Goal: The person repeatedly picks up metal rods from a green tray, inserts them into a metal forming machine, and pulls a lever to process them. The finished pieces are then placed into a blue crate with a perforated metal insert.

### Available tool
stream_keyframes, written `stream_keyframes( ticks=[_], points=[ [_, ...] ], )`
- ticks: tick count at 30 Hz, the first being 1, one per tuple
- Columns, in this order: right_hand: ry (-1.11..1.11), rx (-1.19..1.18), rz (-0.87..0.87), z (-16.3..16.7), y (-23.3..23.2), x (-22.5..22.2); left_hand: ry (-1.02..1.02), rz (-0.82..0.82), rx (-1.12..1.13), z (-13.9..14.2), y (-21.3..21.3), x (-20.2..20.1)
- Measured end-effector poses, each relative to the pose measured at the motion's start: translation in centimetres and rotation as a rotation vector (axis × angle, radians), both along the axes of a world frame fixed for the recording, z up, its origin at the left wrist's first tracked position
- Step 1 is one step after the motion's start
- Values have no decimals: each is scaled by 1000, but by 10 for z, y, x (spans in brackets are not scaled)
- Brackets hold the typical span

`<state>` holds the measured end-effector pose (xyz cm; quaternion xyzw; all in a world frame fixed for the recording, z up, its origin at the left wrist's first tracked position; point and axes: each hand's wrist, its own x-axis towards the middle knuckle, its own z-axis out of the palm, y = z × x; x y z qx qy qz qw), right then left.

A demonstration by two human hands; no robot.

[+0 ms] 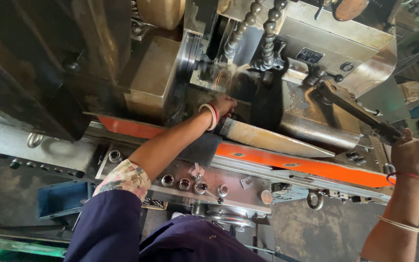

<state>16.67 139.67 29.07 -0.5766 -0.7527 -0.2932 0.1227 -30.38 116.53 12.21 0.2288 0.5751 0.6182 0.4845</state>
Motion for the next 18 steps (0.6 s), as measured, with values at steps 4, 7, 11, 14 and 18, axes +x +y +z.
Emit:
stream_keyframes(
  ticks=[4,7,11,14,18],
  points=[
    [34,29,33,0,-4,-2,-18,14,-29,2,-1,-2],
    [66,28,88,2,-8,-4,-22,10,-60,3,-3,0],
    [130,2,116,2,-10,-4,23,26,-33,2,-4,1],
    [114,10,107,0,-9,-4,40,6,-7,0,-4,0],
    [18,27,96,1,-6,-3,4,52,-25,1,-1,-3]
  ],
)
